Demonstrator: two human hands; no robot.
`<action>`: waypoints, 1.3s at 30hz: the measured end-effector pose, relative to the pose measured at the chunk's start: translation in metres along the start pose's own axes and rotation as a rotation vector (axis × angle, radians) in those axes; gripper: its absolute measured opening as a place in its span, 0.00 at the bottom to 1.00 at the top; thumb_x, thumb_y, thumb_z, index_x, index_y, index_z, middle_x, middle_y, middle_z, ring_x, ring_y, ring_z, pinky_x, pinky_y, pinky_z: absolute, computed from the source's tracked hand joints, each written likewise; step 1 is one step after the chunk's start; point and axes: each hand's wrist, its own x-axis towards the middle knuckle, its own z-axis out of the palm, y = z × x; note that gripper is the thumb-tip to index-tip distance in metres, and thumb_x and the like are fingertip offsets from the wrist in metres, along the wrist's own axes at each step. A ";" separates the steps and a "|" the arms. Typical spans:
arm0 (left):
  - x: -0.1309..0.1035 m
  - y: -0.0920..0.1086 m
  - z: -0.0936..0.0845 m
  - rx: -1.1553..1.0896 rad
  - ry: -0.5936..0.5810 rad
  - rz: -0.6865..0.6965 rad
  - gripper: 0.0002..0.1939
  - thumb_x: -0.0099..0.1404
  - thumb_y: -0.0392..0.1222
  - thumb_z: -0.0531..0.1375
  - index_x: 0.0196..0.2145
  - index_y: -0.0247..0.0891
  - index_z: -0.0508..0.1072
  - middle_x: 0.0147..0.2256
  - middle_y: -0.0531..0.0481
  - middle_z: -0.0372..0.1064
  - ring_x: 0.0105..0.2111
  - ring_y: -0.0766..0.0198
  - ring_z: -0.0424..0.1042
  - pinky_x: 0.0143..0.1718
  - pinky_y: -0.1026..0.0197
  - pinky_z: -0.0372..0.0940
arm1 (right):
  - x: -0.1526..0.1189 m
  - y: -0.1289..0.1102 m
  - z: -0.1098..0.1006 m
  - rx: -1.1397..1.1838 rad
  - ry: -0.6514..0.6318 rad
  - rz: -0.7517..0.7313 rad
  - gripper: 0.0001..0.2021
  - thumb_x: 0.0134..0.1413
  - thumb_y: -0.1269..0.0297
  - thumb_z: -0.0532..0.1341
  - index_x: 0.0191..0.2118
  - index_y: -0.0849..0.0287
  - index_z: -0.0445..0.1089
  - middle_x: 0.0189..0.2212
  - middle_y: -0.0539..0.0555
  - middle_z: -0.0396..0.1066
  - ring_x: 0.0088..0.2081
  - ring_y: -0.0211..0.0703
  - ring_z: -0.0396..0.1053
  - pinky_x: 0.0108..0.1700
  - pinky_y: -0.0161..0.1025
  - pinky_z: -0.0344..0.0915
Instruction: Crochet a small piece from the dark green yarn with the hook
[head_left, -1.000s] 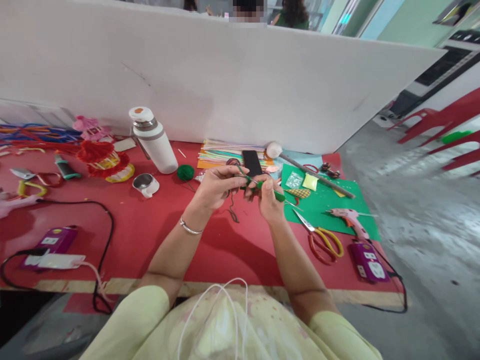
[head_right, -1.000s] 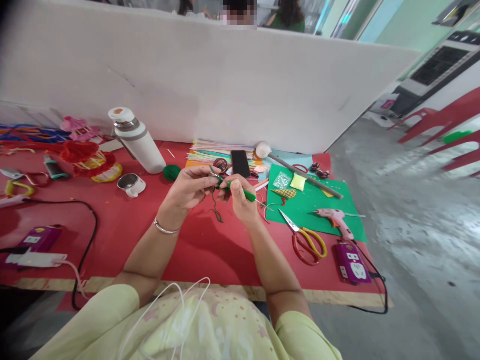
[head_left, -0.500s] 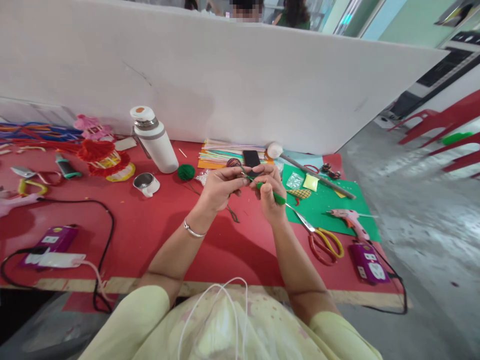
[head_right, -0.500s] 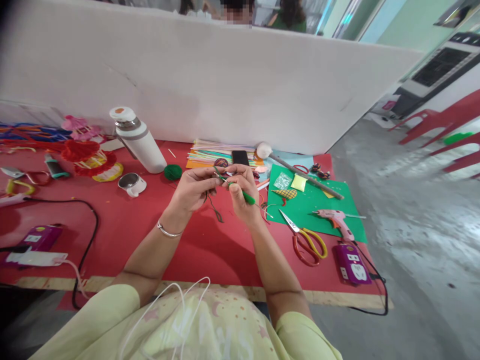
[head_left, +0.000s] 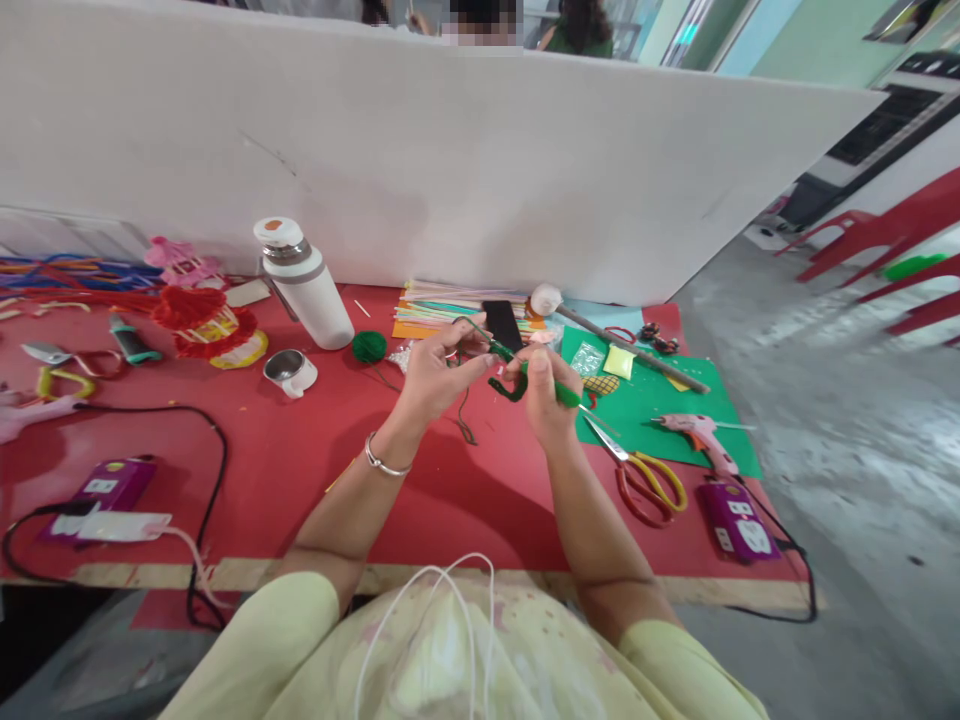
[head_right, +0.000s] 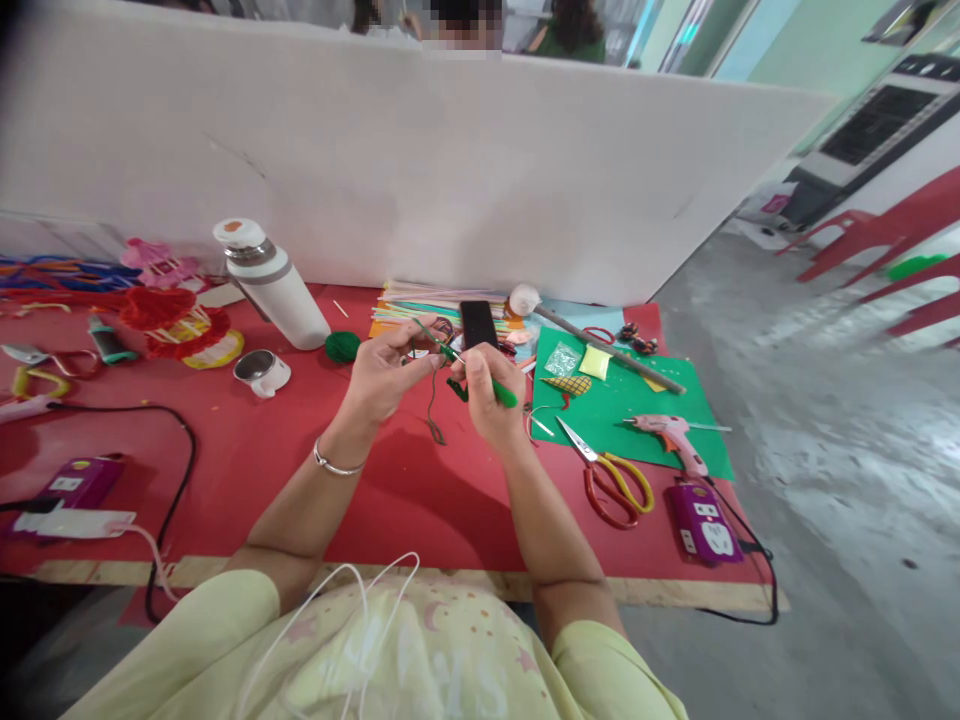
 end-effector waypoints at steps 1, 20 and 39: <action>0.000 0.001 -0.001 0.026 -0.001 0.041 0.19 0.49 0.36 0.77 0.42 0.40 0.85 0.42 0.49 0.80 0.41 0.64 0.76 0.43 0.64 0.73 | 0.001 -0.002 -0.001 0.023 0.008 0.051 0.25 0.75 0.46 0.53 0.30 0.54 0.73 0.25 0.50 0.73 0.28 0.40 0.71 0.32 0.40 0.67; -0.013 -0.003 0.015 -0.052 0.104 0.025 0.29 0.52 0.38 0.75 0.53 0.42 0.82 0.26 0.58 0.72 0.22 0.73 0.64 0.24 0.68 0.59 | -0.010 0.015 0.009 -0.316 0.053 -0.285 0.18 0.73 0.49 0.57 0.34 0.54 0.73 0.30 0.54 0.76 0.34 0.43 0.73 0.38 0.41 0.69; -0.002 0.026 -0.010 -0.217 -0.075 -0.312 0.28 0.43 0.32 0.74 0.46 0.34 0.83 0.21 0.60 0.65 0.15 0.80 0.50 0.17 0.68 0.37 | 0.011 0.022 -0.021 0.037 -0.334 -0.248 0.15 0.70 0.50 0.62 0.46 0.53 0.82 0.44 0.58 0.82 0.45 0.48 0.82 0.47 0.45 0.80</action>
